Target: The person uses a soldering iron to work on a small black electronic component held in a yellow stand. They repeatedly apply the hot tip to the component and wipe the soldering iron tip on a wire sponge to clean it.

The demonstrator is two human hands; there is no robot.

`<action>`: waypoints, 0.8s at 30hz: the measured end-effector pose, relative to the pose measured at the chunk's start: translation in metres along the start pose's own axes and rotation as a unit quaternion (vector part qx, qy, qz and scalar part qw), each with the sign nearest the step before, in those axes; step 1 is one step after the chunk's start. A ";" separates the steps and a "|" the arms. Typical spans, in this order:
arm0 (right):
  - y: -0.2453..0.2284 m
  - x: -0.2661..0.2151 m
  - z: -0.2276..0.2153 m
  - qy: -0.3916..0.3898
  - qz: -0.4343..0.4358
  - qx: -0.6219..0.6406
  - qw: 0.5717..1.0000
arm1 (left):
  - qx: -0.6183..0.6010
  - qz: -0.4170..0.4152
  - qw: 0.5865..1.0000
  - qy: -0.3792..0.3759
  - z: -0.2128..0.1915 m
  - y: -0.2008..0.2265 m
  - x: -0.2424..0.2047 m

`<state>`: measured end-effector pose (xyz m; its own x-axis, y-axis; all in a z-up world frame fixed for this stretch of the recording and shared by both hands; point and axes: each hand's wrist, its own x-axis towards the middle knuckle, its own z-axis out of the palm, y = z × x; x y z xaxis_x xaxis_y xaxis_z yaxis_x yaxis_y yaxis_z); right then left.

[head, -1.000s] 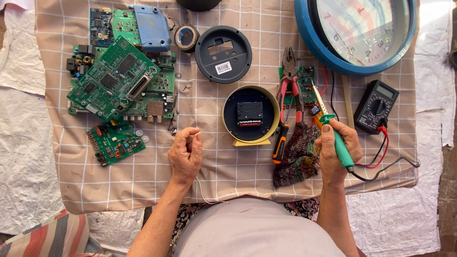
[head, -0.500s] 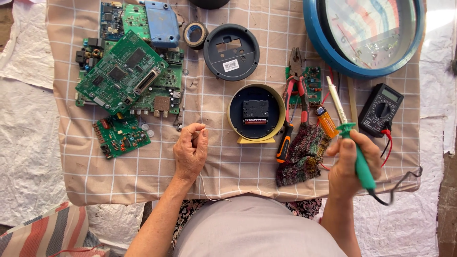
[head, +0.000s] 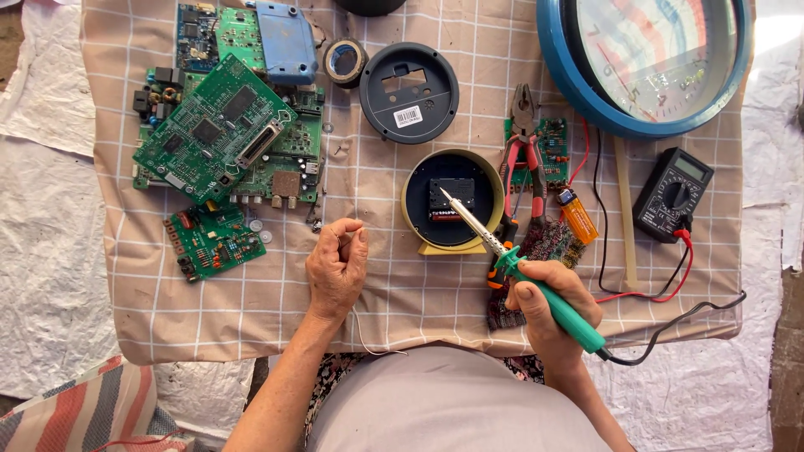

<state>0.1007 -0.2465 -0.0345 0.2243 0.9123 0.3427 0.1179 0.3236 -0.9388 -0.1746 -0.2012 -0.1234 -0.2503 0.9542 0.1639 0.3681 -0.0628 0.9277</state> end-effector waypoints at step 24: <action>0.005 0.002 0.006 -0.005 0.026 0.004 1.000 | 0.007 0.010 1.000 -0.001 0.000 0.000 0.000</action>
<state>0.0954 -0.2419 -0.0383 0.2208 0.9302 0.2932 0.0994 0.2776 -0.9555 -0.1748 -0.2009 -0.1235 -0.2414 0.9532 0.1821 0.3857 -0.0780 0.9193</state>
